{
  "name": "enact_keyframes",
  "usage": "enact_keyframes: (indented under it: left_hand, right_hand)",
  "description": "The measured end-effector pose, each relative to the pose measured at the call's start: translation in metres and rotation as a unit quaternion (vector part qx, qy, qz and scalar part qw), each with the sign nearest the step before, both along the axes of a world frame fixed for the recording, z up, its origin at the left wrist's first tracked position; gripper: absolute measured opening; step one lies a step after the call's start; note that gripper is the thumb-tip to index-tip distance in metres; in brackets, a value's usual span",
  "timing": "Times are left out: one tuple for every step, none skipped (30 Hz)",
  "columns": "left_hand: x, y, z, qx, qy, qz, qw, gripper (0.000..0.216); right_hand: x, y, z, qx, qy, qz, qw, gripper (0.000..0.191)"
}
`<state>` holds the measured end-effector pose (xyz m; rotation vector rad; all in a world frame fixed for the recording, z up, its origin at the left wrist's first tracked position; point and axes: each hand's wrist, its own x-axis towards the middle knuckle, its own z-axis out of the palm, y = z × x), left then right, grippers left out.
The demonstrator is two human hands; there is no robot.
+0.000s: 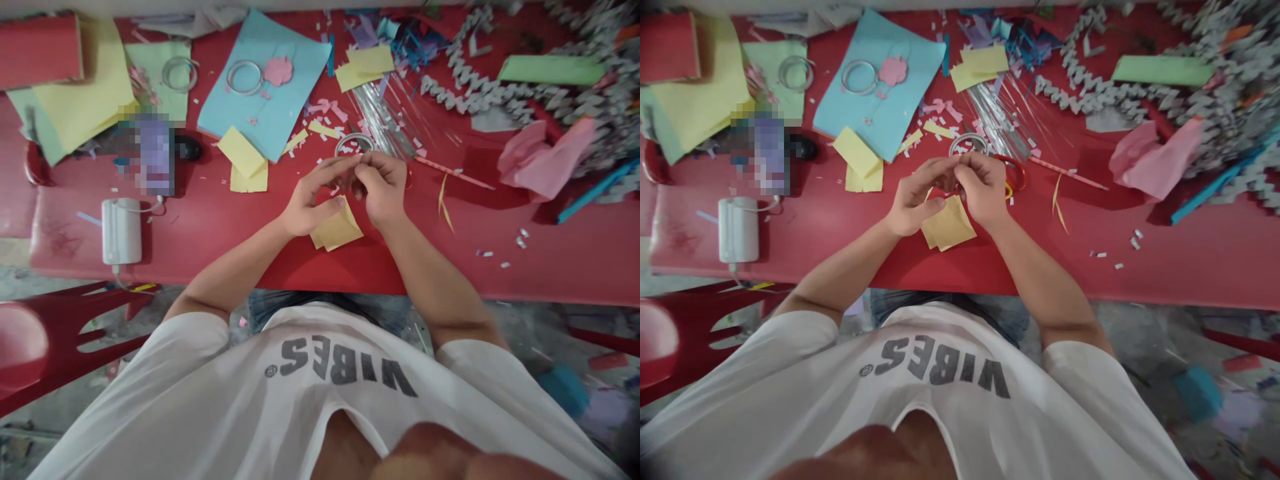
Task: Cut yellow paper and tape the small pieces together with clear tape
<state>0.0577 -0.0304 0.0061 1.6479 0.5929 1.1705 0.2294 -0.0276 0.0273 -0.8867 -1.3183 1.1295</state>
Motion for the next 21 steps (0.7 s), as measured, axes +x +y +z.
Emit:
enact_keyframes:
  left_hand:
    - [0.000, 0.001, -0.003, -0.002, -0.008, -0.007, 1.000, 0.070]
    - [0.000, 0.002, -0.005, -0.010, -0.016, -0.014, 1.000, 0.070]
    - [0.000, 0.002, -0.006, -0.019, -0.023, -0.020, 0.999, 0.070]
    - [0.000, 0.003, -0.006, -0.028, -0.029, -0.025, 0.999, 0.070]
    - [0.000, 0.003, -0.006, -0.033, -0.030, -0.027, 0.999, 0.069]
    - [0.000, 0.003, -0.006, -0.034, -0.027, -0.027, 0.999, 0.069]
    - [0.000, 0.003, -0.005, -0.032, -0.021, -0.025, 0.999, 0.069]
    - [0.000, 0.003, -0.005, -0.026, -0.014, -0.022, 0.999, 0.069]
    - [-0.001, 0.003, -0.004, -0.020, -0.007, -0.019, 1.000, 0.069]
    - [-0.001, 0.003, -0.004, -0.013, -0.001, -0.016, 1.000, 0.069]
    - [-0.001, 0.003, -0.004, -0.007, 0.004, -0.014, 1.000, 0.069]
    - [-0.001, 0.003, -0.004, -0.001, 0.010, -0.013, 1.000, 0.068]
    - [-0.002, 0.003, -0.003, 0.004, 0.016, -0.011, 1.000, 0.067]
    - [-0.002, 0.002, -0.003, 0.009, 0.023, -0.008, 1.000, 0.067]
    - [-0.002, 0.002, -0.002, 0.014, 0.034, -0.005, 0.999, 0.066]
    - [-0.003, 0.001, -0.002, 0.020, 0.046, 0.000, 0.999, 0.066]
    - [-0.003, 0.001, -0.001, 0.026, 0.056, 0.005, 0.998, 0.066]
    - [-0.004, 0.001, 0.000, 0.029, 0.065, 0.009, 0.997, 0.066]
    - [-0.004, 0.001, 0.000, 0.031, 0.069, 0.011, 0.997, 0.066]
    - [-0.004, 0.000, 0.000, 0.030, 0.069, 0.011, 0.997, 0.066]
    - [-0.004, 0.001, -0.001, 0.025, 0.066, 0.010, 0.997, 0.065]
  right_hand:
    - [0.000, 0.000, 0.001, 0.004, 0.001, -0.006, 1.000, 0.034]
    - [0.000, 0.000, 0.002, 0.010, -0.003, -0.014, 1.000, 0.036]
    - [0.001, 0.000, 0.001, 0.014, -0.011, -0.021, 1.000, 0.036]
    - [0.001, 0.001, 0.001, 0.019, -0.018, -0.027, 0.999, 0.036]
    - [0.002, 0.002, 0.000, 0.024, -0.025, -0.030, 0.999, 0.036]
    - [0.002, 0.002, -0.001, 0.029, -0.027, -0.030, 0.999, 0.036]
    - [0.003, 0.003, -0.002, 0.033, -0.026, -0.026, 0.999, 0.036]
    - [0.003, 0.003, -0.003, 0.036, -0.021, -0.021, 0.999, 0.037]
    - [0.003, 0.003, -0.003, 0.038, -0.016, -0.015, 0.999, 0.037]
    - [0.003, 0.003, -0.003, 0.038, -0.011, -0.010, 0.999, 0.036]
    - [0.003, 0.002, -0.002, 0.037, -0.008, -0.005, 0.999, 0.035]
    - [0.003, 0.002, -0.002, 0.035, -0.007, -0.002, 0.999, 0.034]
    - [0.003, 0.003, -0.002, 0.033, -0.008, -0.003, 0.999, 0.032]
    - [0.003, 0.003, -0.003, 0.032, -0.009, -0.007, 0.999, 0.032]
    - [0.004, 0.004, -0.004, 0.031, -0.011, -0.013, 0.999, 0.032]
    - [0.004, 0.005, -0.004, 0.031, -0.015, -0.021, 0.999, 0.031]
    - [0.004, 0.006, -0.005, 0.033, -0.021, -0.030, 0.999, 0.031]
    - [0.005, 0.006, -0.006, 0.035, -0.030, -0.039, 0.998, 0.032]
    - [0.006, 0.007, -0.007, 0.038, -0.039, -0.046, 0.997, 0.032]
    - [0.006, 0.008, -0.008, 0.041, -0.045, -0.051, 0.997, 0.032]
    - [0.007, 0.009, -0.008, 0.041, -0.048, -0.053, 0.997, 0.032]
